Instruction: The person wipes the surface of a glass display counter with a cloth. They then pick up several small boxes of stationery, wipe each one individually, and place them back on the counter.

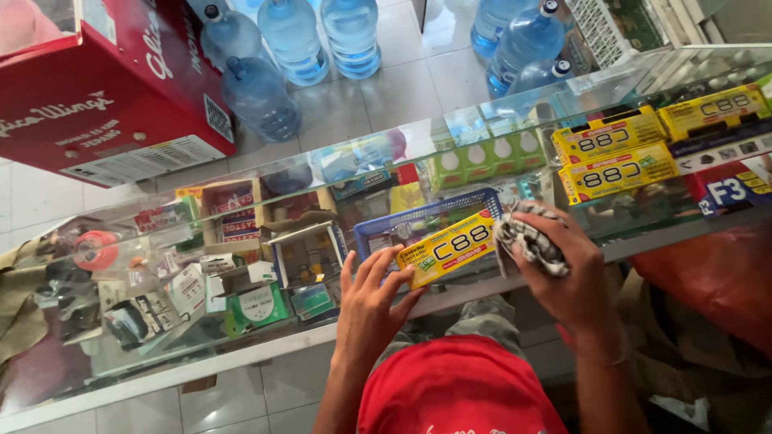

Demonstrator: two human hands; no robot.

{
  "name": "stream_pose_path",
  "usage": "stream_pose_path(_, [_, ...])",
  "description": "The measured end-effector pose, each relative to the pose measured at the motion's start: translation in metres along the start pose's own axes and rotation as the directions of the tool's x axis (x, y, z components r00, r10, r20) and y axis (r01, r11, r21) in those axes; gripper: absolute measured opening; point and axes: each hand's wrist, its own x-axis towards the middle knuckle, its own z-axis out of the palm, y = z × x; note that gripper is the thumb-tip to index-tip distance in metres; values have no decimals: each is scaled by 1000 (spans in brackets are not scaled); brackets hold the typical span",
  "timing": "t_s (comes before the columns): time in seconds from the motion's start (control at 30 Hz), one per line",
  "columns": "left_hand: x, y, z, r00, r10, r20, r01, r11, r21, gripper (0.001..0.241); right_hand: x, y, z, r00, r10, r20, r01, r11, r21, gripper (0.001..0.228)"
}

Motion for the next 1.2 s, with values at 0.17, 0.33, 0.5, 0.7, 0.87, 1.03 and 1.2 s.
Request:
stream_pose_path(0.17, [-2, -2, 1, 999, -14, 39, 13, 1000, 19, 36, 3, -38, 68, 930, -325, 172, 361, 897, -255, 62])
stream_pose_path(0.33, [-5, -7, -2, 1000, -12, 28, 12, 1000, 18, 36, -1, -38, 83, 892, -402, 209, 442, 872, -208, 52])
stream_pose_path(0.5, [-4, -5, 3, 1000, 4, -21, -5, 1000, -20, 36, 19, -1, 62, 942, -291, 170, 334, 870, -362, 49])
stream_pose_path(0.7, [-3, -4, 2, 1000, -10, -16, 10, 1000, -17, 67, 6, -20, 81, 891, -396, 221, 443, 865, -236, 50])
stream_pose_path(0.87, [-4, -4, 2, 1000, -5, 15, 5, 1000, -1, 73, -7, -18, 72, 863, -437, 252, 483, 860, -164, 50])
stream_pose_path(1.03, [-7, -2, 8, 999, 41, -10, -40, 998, 58, 59, 1, 5, 44, 957, -286, 55, 288, 907, -306, 42])
stream_pose_path(1.2, [-7, -6, 9, 994, 41, -99, -38, 999, 32, 33, -4, -13, 52, 862, -505, 40, 505, 851, -143, 44])
